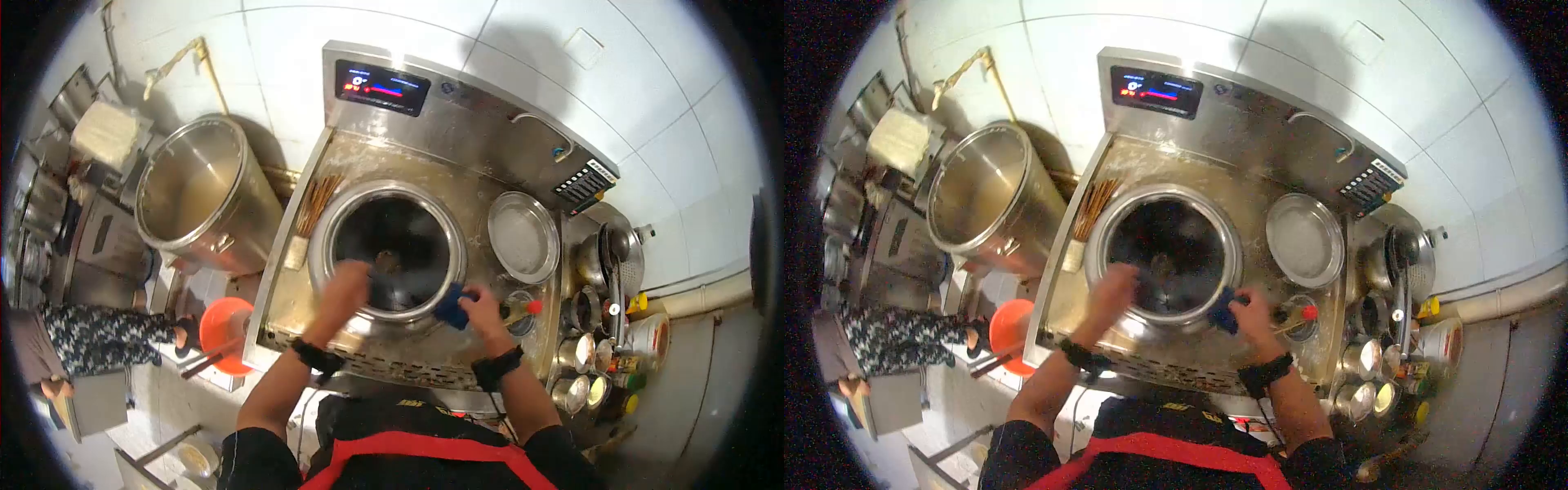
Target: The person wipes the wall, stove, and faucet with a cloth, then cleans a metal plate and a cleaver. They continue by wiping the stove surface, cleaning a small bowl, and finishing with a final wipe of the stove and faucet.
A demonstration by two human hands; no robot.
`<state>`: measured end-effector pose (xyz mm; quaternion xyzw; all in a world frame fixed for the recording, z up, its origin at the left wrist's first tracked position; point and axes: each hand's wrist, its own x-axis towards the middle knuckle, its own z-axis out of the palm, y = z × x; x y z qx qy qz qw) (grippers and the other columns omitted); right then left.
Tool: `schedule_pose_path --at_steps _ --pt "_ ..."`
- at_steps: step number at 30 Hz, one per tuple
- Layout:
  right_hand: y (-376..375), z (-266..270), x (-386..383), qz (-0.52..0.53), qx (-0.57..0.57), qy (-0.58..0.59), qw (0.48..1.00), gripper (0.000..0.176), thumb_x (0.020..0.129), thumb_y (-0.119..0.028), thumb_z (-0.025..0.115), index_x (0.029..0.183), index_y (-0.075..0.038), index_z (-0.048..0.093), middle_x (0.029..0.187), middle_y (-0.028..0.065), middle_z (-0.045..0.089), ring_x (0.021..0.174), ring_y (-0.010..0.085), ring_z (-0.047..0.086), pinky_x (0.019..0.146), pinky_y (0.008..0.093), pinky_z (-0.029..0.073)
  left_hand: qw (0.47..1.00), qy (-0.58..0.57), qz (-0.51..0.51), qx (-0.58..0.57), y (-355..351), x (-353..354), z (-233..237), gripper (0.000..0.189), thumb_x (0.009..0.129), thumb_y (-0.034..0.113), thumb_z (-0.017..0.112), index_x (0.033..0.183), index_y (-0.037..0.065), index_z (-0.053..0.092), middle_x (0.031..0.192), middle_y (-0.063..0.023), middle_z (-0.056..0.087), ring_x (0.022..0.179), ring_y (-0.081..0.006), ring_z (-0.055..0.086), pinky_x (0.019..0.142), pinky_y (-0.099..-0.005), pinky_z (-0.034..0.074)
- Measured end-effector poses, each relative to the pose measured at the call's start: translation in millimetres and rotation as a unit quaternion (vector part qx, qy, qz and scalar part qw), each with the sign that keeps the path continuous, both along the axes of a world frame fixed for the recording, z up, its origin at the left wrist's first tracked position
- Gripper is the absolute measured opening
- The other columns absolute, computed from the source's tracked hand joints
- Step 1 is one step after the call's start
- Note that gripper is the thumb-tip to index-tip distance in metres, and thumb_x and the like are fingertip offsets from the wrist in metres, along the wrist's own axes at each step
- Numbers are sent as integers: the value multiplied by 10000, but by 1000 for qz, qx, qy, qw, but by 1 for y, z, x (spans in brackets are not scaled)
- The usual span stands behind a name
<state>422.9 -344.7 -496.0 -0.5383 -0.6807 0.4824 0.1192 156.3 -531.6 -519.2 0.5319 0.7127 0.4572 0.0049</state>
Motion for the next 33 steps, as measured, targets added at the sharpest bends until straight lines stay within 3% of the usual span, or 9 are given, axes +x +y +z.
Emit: schedule_pose_path --at_steps 3,9,15,19,20,21,23,26,33 --pt "55 31 -13 -11 241 -6 970 298 706 -29 681 999 -4 630 891 73 629 826 176 592 773 310 477 970 69 201 -120 -20 -88 -37 350 790 84 568 1135 24 575 1059 -214 587 952 -384 558 836 -470 466" --pt "220 7 -14 -146 210 58 965 327 734 52 578 1052 2 631 967 95 659 884 204 616 793 323 484 913 111 160 -357 -16 -128 -52 595 796 136 643 1338 14 430 1159 -189 542 1041 -358 549 894 -442 474" --pt "281 -52 -3 -11 367 -250 896 231 749 -108 594 934 -17 698 892 198 678 890 425 617 818 448 493 872 188 220 -394 -4 -127 -69 701 799 110 642 1408 -25 322 1008 -146 556 940 -305 594 754 -398 534" --pt "309 -115 8 417 363 -556 621 244 827 -191 534 856 -44 727 911 169 693 837 320 663 751 441 520 831 139 168 -511 4 -123 -46 787 795 77 633 1457 -26 221 1000 -141 550 877 -281 603 749 -407 537" --pt "318 -173 28 100 401 -370 832 227 801 -179 550 836 -31 719 894 148 685 922 345 635 785 467 504 836 118 169 -508 5 -122 -45 833 775 84 653 1463 -26 197 1017 -155 542 897 -293 597 763 -399 533" --pt "316 -172 27 106 405 -365 832 227 801 -179 550 836 -31 719 894 148 685 922 345 635 785 467 504 841 97 172 -503 7 -122 -43 879 755 90 674 1468 -26 173 1033 -168 535 917 -306 590 777 -391 529" --pt "307 -154 17 448 336 -540 628 273 809 -213 549 943 -34 705 1022 187 652 1013 348 604 835 468 488 850 65 171 -494 7 -122 -38 930 724 81 685 1471 -29 141 1041 -187 525 949 -338 576 815 -402 515" --pt "307 -170 29 358 338 -437 753 228 806 -155 555 960 -58 693 968 187 666 923 369 628 814 453 493 884 -9 172 -434 -6 -126 -30 1013 680 72 699 1473 -35 77 1057 -226 509 1000 -397 545 887 -430 481" --pt "324 -60 -23 452 414 -327 719 232 654 -132 717 848 -46 623 812 112 636 789 292 623 701 429 488 903 -258 171 -299 -5 -130 21 832 678 105 676 1403 -82 314 1273 -286 518 1203 -353 515 1007 -370 411"
